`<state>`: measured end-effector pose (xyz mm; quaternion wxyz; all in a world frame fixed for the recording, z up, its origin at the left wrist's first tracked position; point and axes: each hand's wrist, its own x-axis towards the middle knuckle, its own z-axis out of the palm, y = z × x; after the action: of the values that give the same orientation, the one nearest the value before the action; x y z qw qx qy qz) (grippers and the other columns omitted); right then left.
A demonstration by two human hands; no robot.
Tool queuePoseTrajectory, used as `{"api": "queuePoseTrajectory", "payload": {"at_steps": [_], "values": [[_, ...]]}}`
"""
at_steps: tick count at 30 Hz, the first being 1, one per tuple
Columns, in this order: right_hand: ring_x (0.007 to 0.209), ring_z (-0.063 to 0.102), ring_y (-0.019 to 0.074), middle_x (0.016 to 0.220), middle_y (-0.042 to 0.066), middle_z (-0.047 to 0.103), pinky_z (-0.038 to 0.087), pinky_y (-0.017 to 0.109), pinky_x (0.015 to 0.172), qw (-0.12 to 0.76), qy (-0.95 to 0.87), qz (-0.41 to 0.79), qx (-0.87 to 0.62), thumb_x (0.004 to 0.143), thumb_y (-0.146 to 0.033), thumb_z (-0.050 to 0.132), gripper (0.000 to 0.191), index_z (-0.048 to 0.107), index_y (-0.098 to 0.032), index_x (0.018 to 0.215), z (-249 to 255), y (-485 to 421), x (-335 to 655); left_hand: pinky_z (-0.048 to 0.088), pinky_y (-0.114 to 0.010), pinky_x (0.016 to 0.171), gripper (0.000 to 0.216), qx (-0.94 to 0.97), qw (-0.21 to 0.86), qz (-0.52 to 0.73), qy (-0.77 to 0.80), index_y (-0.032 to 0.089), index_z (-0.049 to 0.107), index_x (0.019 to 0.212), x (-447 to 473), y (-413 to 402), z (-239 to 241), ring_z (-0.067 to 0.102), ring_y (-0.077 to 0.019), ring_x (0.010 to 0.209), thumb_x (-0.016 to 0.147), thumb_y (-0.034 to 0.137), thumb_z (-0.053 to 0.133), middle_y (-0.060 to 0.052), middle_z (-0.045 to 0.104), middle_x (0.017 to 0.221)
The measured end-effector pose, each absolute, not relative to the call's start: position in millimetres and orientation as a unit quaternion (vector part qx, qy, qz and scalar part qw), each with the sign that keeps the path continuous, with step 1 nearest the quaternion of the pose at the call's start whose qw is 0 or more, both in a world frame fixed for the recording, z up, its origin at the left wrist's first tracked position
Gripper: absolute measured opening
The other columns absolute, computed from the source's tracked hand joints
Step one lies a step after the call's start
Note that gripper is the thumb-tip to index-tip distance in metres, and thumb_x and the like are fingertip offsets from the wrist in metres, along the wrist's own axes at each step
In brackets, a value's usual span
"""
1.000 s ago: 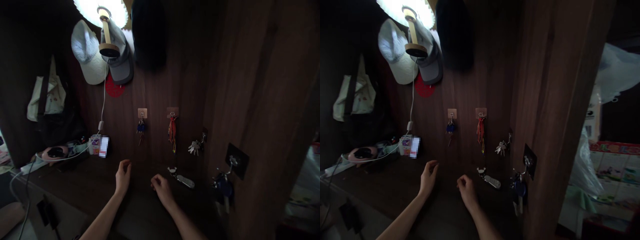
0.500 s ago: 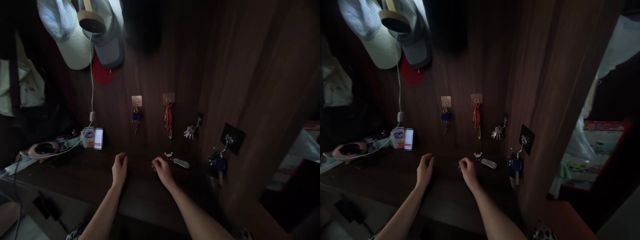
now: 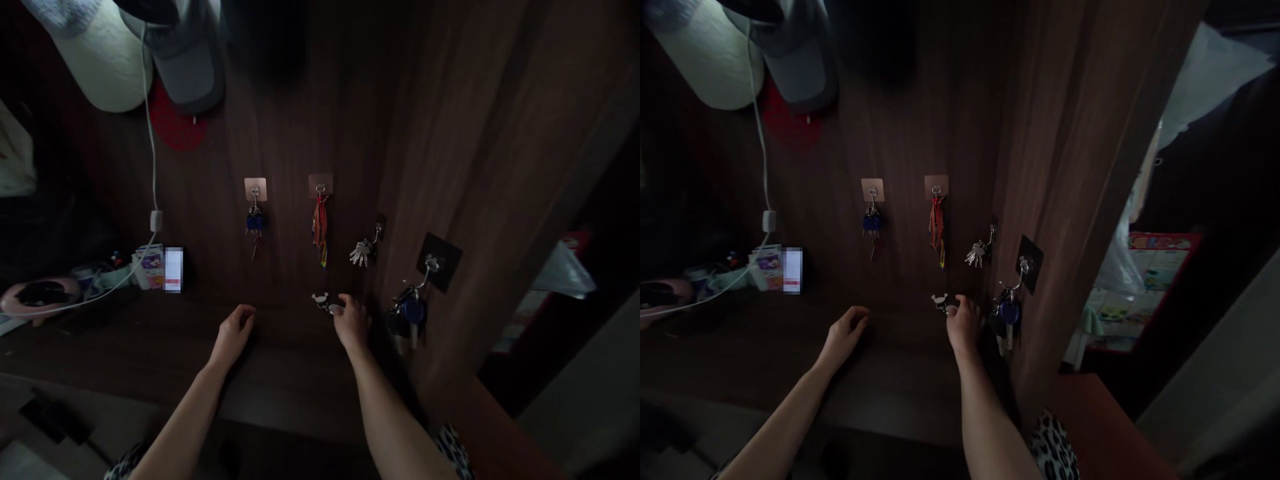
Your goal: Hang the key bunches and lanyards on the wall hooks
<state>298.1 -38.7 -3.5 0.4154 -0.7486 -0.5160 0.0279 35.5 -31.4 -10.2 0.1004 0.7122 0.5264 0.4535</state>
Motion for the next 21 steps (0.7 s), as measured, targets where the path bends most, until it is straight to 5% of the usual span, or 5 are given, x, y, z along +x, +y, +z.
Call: {"api": "queuePoseTrajectory", "payload": {"at_steps": [5,21], "values": [[0.103,0.049,0.0265,0.106,0.006,0.061,0.035,0.039,0.083,0.312,-0.603,0.039,-0.733,0.077,-0.022,0.051,0.027,0.058,-0.025,0.102,-11.7,-40.8,282.3,0.047,-0.027,0.074,0.018,0.731,0.114,0.436,0.512,0.023,0.057,0.088,35.6,-30.3,-13.7,0.062,-0.016,0.078,0.08,0.032,0.045,0.0,0.066,0.084],[0.098,0.057,0.0177,0.105,0.002,0.064,0.04,0.032,0.089,0.381,-0.774,0.232,-0.45,0.063,-0.012,0.064,0.046,0.058,-0.025,0.107,-12.9,-48.7,251.4,0.044,-0.031,0.086,0.022,0.811,0.142,0.355,0.444,0.025,0.066,0.094,44.7,-40.7,-7.7,0.059,-0.0196,0.094,0.081,0.026,0.049,-0.005,0.064,0.097]]}}
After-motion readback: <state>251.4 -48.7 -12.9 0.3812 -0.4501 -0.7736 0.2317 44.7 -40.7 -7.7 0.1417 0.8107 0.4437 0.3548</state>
